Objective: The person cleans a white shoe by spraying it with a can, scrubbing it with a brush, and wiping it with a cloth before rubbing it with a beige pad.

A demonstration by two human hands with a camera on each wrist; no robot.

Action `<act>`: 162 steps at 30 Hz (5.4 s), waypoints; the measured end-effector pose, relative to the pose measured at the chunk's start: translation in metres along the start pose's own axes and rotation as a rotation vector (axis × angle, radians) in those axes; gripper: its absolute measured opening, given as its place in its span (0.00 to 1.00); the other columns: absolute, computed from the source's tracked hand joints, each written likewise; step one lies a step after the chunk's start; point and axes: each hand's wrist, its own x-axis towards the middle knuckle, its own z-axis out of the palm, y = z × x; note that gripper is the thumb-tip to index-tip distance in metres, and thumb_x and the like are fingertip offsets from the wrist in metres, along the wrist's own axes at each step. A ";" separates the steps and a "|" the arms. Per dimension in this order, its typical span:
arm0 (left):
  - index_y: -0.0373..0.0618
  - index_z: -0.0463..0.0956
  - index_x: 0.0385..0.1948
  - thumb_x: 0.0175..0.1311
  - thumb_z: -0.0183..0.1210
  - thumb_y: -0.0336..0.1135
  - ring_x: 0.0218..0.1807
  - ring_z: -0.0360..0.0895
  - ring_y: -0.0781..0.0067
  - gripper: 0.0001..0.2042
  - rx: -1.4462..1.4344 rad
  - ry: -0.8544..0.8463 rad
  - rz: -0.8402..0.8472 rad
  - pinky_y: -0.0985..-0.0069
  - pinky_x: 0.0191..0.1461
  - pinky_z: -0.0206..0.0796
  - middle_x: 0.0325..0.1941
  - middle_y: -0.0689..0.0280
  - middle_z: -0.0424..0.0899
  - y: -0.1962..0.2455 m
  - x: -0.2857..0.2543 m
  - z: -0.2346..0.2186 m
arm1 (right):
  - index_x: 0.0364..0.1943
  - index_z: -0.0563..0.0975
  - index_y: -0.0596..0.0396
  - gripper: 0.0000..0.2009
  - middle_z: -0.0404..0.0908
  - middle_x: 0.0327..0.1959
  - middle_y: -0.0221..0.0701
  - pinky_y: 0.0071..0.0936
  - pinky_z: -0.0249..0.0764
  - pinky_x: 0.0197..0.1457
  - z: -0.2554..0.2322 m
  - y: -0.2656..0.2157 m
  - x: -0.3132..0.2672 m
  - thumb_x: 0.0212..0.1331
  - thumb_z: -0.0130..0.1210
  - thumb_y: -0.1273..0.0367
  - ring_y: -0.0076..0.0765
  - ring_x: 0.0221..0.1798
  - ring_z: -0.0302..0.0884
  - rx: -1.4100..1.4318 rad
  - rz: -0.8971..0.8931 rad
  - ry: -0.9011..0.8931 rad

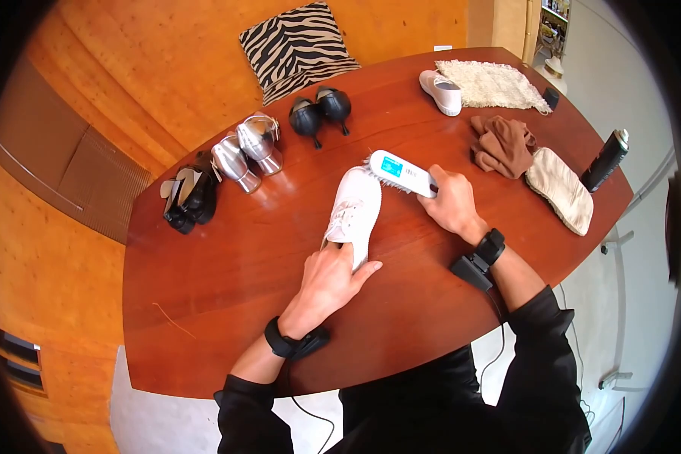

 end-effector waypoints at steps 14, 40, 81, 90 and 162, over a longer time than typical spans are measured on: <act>0.29 0.73 0.32 0.55 0.60 0.48 0.29 0.77 0.44 0.23 -0.042 0.027 -0.003 0.58 0.32 0.70 0.27 0.45 0.78 0.001 0.000 0.000 | 0.27 0.71 0.59 0.10 0.77 0.24 0.44 0.42 0.72 0.32 -0.004 -0.006 -0.002 0.44 0.59 0.70 0.53 0.28 0.76 0.021 -0.046 -0.005; 0.36 0.75 0.40 0.52 0.62 0.41 0.38 0.78 0.52 0.18 0.234 0.065 0.047 0.63 0.30 0.73 0.42 0.49 0.74 -0.004 0.000 0.001 | 0.27 0.70 0.60 0.11 0.76 0.23 0.43 0.41 0.71 0.32 -0.002 -0.008 -0.007 0.41 0.60 0.71 0.53 0.28 0.75 0.050 -0.152 -0.119; 0.28 0.70 0.45 0.48 0.65 0.50 0.47 0.69 0.44 0.32 0.163 0.059 0.043 0.57 0.47 0.66 0.47 0.43 0.70 0.012 -0.007 0.004 | 0.25 0.69 0.58 0.09 0.76 0.23 0.40 0.41 0.70 0.27 -0.004 -0.001 -0.004 0.45 0.58 0.70 0.52 0.24 0.74 -0.064 -0.191 0.082; 0.29 0.67 0.50 0.47 0.65 0.49 0.54 0.66 0.45 0.34 0.171 0.086 0.169 0.58 0.54 0.64 0.52 0.47 0.70 0.008 -0.005 -0.002 | 0.25 0.69 0.59 0.09 0.76 0.23 0.41 0.43 0.71 0.29 -0.006 -0.001 -0.003 0.46 0.57 0.70 0.53 0.25 0.75 -0.123 -0.161 0.024; 0.30 0.47 0.62 0.67 0.35 0.60 0.69 0.53 0.63 0.37 -1.661 0.111 -0.439 0.71 0.71 0.39 0.66 0.52 0.58 0.018 0.002 -0.002 | 0.29 0.74 0.59 0.11 0.78 0.24 0.44 0.43 0.73 0.35 -0.003 -0.008 -0.007 0.47 0.59 0.65 0.53 0.30 0.76 -0.046 -0.142 -0.319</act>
